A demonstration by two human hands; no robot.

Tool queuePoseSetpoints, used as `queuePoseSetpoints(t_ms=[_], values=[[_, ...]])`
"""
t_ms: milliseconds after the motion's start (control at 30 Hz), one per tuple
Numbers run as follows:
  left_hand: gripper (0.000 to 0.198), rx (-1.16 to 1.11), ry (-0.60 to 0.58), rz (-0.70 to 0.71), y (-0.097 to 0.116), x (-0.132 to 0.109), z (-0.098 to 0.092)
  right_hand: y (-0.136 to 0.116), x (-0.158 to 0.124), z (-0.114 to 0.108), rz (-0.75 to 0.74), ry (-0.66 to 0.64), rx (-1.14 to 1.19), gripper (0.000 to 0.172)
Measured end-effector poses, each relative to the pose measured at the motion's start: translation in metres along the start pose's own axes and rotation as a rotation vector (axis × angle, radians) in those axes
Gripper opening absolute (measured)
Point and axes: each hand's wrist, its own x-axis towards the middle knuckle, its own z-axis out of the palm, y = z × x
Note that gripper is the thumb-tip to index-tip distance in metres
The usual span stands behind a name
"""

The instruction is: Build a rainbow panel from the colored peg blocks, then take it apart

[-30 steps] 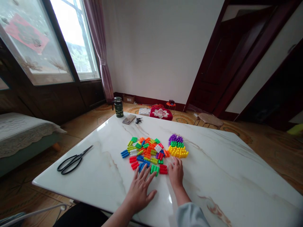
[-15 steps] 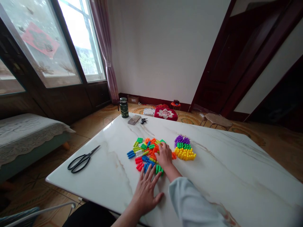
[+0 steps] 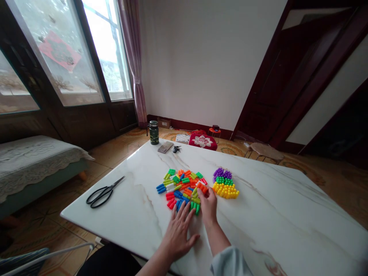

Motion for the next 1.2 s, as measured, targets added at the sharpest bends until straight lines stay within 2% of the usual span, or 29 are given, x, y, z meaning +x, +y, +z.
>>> queuePoseSetpoints(t_ms=[100, 167, 267, 333, 400, 500, 600, 700, 767, 833, 900, 1067, 1133, 1200], values=[[0.070, -0.020, 0.049, 0.009, -0.002, 0.001, 0.002, 0.008, -0.037, -0.014, 0.331, -0.035, 0.278, 0.045], [0.061, -0.060, 0.091, 0.019, -0.003, 0.001, 0.002, 0.012, -0.057, -0.023, 0.423, -0.044, 0.373, 0.047], [0.038, -0.184, 0.179, 0.001, -0.003, 0.001, -0.003, 0.013, -0.074, -0.036, 0.479, -0.034, 0.385, 0.052], [0.035, -0.301, 0.255, -0.068, 0.001, 0.001, -0.007, 0.012, -0.079, -0.043, 0.488, -0.010, 0.351, 0.054], [0.031, -0.421, 0.334, -0.196, 0.008, 0.003, -0.011, 0.010, -0.084, -0.047, 0.499, 0.004, 0.333, 0.055], [0.025, -0.600, 0.327, -0.374, 0.024, 0.010, -0.009, 0.008, -0.091, -0.050, 0.519, -0.038, 0.342, 0.051], [0.023, -0.678, 0.260, -0.400, 0.039, 0.015, 0.000, 0.010, -0.098, -0.050, 0.511, -0.084, 0.365, 0.045], [0.018, -0.635, 0.308, -0.401, 0.044, 0.010, 0.011, 0.017, -0.098, -0.052, 0.482, 0.000, 0.402, 0.045], [0.017, -0.600, 0.326, -0.409, 0.041, 0.005, 0.015, 0.022, -0.095, -0.054, 0.465, 0.103, 0.456, 0.048], [0.018, -0.565, 0.322, -0.408, 0.034, 0.006, 0.015, 0.026, -0.093, -0.056, 0.454, 0.151, 0.497, 0.050], [0.020, -0.520, 0.317, -0.398, 0.025, 0.015, 0.010, 0.028, -0.093, -0.057, 0.428, 0.115, 0.481, 0.048], [0.030, -0.364, 0.317, -0.360, -0.003, 0.054, -0.004, 0.027, -0.100, -0.058, 0.329, -0.004, 0.326, 0.042], [0.037, -0.287, 0.302, -0.325, -0.010, 0.059, -0.004, 0.028, -0.101, -0.058, 0.309, -0.011, 0.292, 0.042], [0.042, -0.180, 0.293, -0.282, -0.013, 0.054, 0.001, 0.030, -0.102, -0.058, 0.304, -0.007, 0.295, 0.042]])
